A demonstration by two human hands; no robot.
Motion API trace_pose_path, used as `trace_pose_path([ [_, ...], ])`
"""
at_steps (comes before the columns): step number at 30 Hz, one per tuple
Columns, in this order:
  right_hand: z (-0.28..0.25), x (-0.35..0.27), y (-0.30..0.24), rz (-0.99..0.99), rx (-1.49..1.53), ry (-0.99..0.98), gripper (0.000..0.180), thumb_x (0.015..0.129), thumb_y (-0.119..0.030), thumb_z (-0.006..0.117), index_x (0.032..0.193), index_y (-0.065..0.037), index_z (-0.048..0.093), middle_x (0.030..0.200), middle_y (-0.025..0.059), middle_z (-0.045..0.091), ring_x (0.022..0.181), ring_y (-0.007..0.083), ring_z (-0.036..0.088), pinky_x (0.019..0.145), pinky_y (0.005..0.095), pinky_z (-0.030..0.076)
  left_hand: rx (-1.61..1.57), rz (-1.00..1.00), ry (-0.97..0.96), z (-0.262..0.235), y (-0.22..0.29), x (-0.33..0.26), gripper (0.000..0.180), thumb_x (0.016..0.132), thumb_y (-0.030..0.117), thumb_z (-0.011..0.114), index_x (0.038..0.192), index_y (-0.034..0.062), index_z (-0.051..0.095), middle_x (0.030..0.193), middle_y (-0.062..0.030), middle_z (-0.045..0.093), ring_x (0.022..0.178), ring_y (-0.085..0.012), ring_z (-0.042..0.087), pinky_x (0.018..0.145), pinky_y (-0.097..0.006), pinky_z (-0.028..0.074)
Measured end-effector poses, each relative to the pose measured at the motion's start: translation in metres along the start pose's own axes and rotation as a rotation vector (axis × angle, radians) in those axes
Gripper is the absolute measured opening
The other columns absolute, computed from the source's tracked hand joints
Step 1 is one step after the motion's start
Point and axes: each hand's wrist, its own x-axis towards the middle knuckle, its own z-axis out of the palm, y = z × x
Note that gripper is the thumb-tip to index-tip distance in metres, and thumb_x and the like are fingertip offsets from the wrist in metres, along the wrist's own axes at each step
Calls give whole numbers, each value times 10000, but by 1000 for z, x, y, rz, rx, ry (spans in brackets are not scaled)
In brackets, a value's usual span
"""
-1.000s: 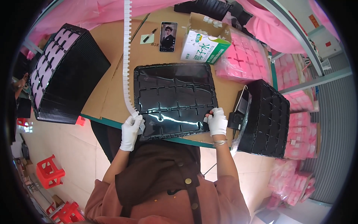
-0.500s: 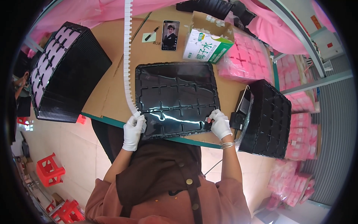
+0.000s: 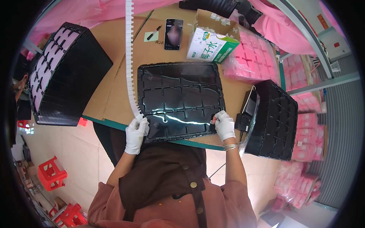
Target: The person places pink foam inserts into black plastic trays, then attaches white plastic fastener strips by hand.
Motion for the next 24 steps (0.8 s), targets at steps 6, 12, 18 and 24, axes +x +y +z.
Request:
trace_pose_path([
  [6, -12, -7, 1, -97, 95, -218, 153, 673, 95, 599, 724, -48, 618, 737, 95, 614, 703, 243, 639, 657, 332, 498, 112, 13, -27, -14, 10, 6, 191, 879, 182, 637, 937, 1, 645, 680, -41, 637, 564, -65, 546, 529, -233, 443],
  [12, 1, -10, -10, 43, 19, -88, 88, 703, 25, 618, 738, -56, 618, 738, 112, 640, 723, 260, 653, 679, 336, 508, 0, -32, -40, -12, 16, 2, 163, 875, 146, 636, 930, -7, 645, 625, -12, 594, 518, -51, 511, 493, -220, 413],
  [18, -1, -9, -25, 164, -26, -74, 66, 689, 20, 621, 703, -44, 612, 714, 132, 643, 696, 277, 659, 651, 356, 513, 28, 47, -49, -15, 0, 5, 168, 873, 153, 638, 944, 2, 651, 620, -18, 606, 508, -62, 521, 492, -227, 417],
  [24, -2, -10, 4, -1, 75, -237, 94, 668, 63, 613, 630, -20, 591, 699, 102, 616, 666, 248, 615, 631, 348, 498, -3, 61, -37, -15, -1, 6, 156, 875, 157, 636, 935, 15, 652, 605, -24, 600, 502, -67, 526, 488, -234, 419],
])
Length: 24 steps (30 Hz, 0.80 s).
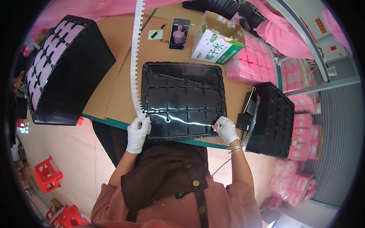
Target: The person places pink foam inserts into black plastic trays, then attaches white plastic fastener strips by hand.
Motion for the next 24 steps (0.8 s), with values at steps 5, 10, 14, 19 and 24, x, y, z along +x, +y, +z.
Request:
trace_pose_path([
  [5, -11, 16, -21, -49, 211, -151, 87, 724, 82, 558, 710, -3, 563, 681, 77, 557, 660, 173, 587, 610, 332, 495, 49, 44, -26, -3, 16, 2, 155, 876, 148, 634, 943, 9, 645, 589, -26, 588, 495, -81, 530, 480, -238, 419],
  [10, 31, 84, -131, -113, 287, 22, 103, 796, 46, 486, 805, -19, 565, 689, 115, 601, 679, 224, 644, 645, 305, 491, 215, 154, -7, -8, -6, 0, 134, 843, 183, 661, 882, 56, 646, 597, -100, 609, 524, -240, 617, 496, -332, 469],
  [14, 75, 164, -181, -401, 103, 122, 128, 792, -48, 539, 863, -36, 644, 769, 131, 671, 762, 300, 661, 726, 385, 517, 280, 170, -65, -8, -14, -1, 136, 831, 226, 657, 889, 103, 656, 644, -126, 615, 594, -300, 624, 531, -381, 482],
  [19, 82, 201, -193, -367, 274, 259, 168, 769, 29, 552, 877, -50, 653, 772, 130, 656, 743, 259, 664, 690, 344, 520, 204, 104, -141, -16, 9, -3, 176, 864, 241, 621, 937, 86, 658, 675, -115, 634, 617, -255, 634, 558, -342, 481],
  [24, -23, 202, -187, -466, 453, 963, 106, 794, 45, 518, 776, -23, 597, 746, 114, 636, 719, 189, 632, 682, 303, 496, -170, -133, 10, -33, -19, -5, 225, 886, 171, 639, 1031, 0, 652, 740, -41, 661, 649, -45, 589, 579, -214, 477],
])
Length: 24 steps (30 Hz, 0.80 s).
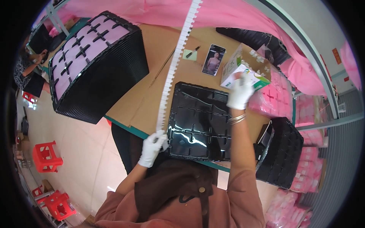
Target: The person places pink foam inserts into black plastic trays, then attaches white plastic fastener strips by hand.
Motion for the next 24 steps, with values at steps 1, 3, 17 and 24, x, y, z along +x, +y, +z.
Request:
trace_pose_path([
  [1, -15, 29, -3, -17, -79, 29, 133, 805, 44, 499, 809, -15, 617, 778, 123, 646, 737, 178, 629, 687, 292, 494, 15, -72, 15, -8, 19, 0, 242, 886, 168, 646, 1064, 4, 654, 789, -64, 675, 672, -42, 591, 582, -211, 478],
  [3, -45, 89, 26, -27, -188, -82, 194, 821, 36, 474, 887, -6, 652, 839, 137, 664, 765, 170, 627, 700, 282, 494, 142, 40, 89, -24, 19, 6, 253, 887, 208, 651, 1032, 1, 668, 801, -55, 676, 671, -60, 582, 596, -234, 483],
  [17, -181, 70, 244, 299, -779, -668, 307, 703, -335, 717, 869, -78, 688, 853, 128, 692, 784, 264, 664, 748, 350, 514, 727, -46, 587, -105, 48, -14, 409, 924, 243, 590, 1222, -29, 522, 1054, -108, 587, 745, -146, 504, 721, -299, 453],
  [24, -173, 66, 225, 380, -871, -572, 201, 759, -243, 649, 896, -101, 691, 827, 197, 659, 782, 315, 656, 757, 371, 512, 578, 177, 571, -79, 73, -10, 359, 927, 220, 586, 1190, -21, 545, 1082, -119, 595, 819, -148, 520, 751, -285, 446],
])
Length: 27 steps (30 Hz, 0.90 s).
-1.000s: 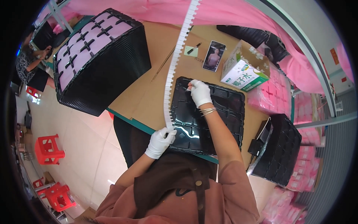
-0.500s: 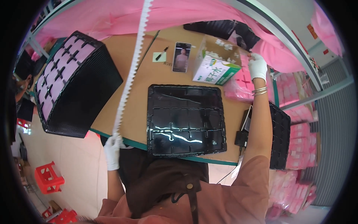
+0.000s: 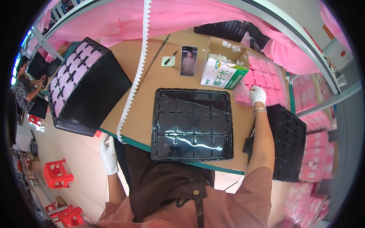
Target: The person places pink foam inserts into black plastic trays, then attaches white plastic fastener strips by hand.
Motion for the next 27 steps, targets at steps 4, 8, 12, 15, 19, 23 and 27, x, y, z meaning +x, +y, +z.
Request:
trace_pose_path([
  [4, 6, 8, 11, 29, 60, 95, 181, 790, -201, 608, 913, -100, 695, 876, 195, 663, 812, 338, 651, 763, 389, 510, -274, -51, -90, 18, 52, 1, 322, 944, 241, 568, 1155, -2, 572, 988, -55, 603, 832, -100, 521, 760, -255, 436],
  [8, -36, -3, -9, -37, 124, 389, 196, 836, -160, 568, 965, -55, 671, 931, 200, 660, 866, 366, 640, 773, 412, 502, -381, -102, -402, 52, 75, 0, 383, 943, 350, 547, 1132, 18, 581, 922, -27, 585, 765, -77, 540, 669, -222, 440],
  [12, -101, -70, -85, -225, 378, 591, 191, 818, -6, 473, 967, 5, 593, 836, 213, 636, 804, 361, 626, 710, 397, 486, -704, -287, -933, 101, 114, -32, 555, 953, 484, 456, 1189, -12, 534, 1056, -87, 613, 802, -107, 575, 682, -239, 462],
  [15, -127, -167, -142, -475, 490, 362, 148, 774, 23, 453, 884, -12, 545, 785, 177, 574, 727, 353, 576, 667, 412, 460, -1059, -576, -1411, 155, 130, -61, 800, 909, 643, 353, 1280, -59, 452, 1184, -160, 570, 1008, -222, 572, 878, -341, 456],
  [19, -99, -258, -176, -532, 573, 54, 107, 753, 36, 508, 847, -1, 545, 732, 159, 562, 673, 319, 559, 643, 377, 457, -1511, -1146, -1511, 184, 163, -84, 986, 810, 768, 375, 1343, -61, 375, 1301, -175, 500, 1167, -274, 509, 1032, -407, 370],
  [23, -38, -291, -169, -426, 753, -239, 72, 775, 4, 565, 845, 6, 581, 776, 160, 609, 710, 304, 608, 667, 382, 478, -1118, -645, -1189, 161, 155, -65, 421, 909, 300, 600, 1219, 28, 515, 1155, -97, 586, 1064, -208, 571, 979, -395, 422],
  [27, -28, -281, -152, -508, 730, -71, 81, 781, -37, 566, 856, -24, 594, 813, 152, 619, 752, 328, 614, 685, 399, 494, -685, -603, -855, 133, 119, -30, 361, 854, 297, 672, 1143, 106, 570, 1047, -23, 613, 874, -119, 588, 701, -299, 477],
])
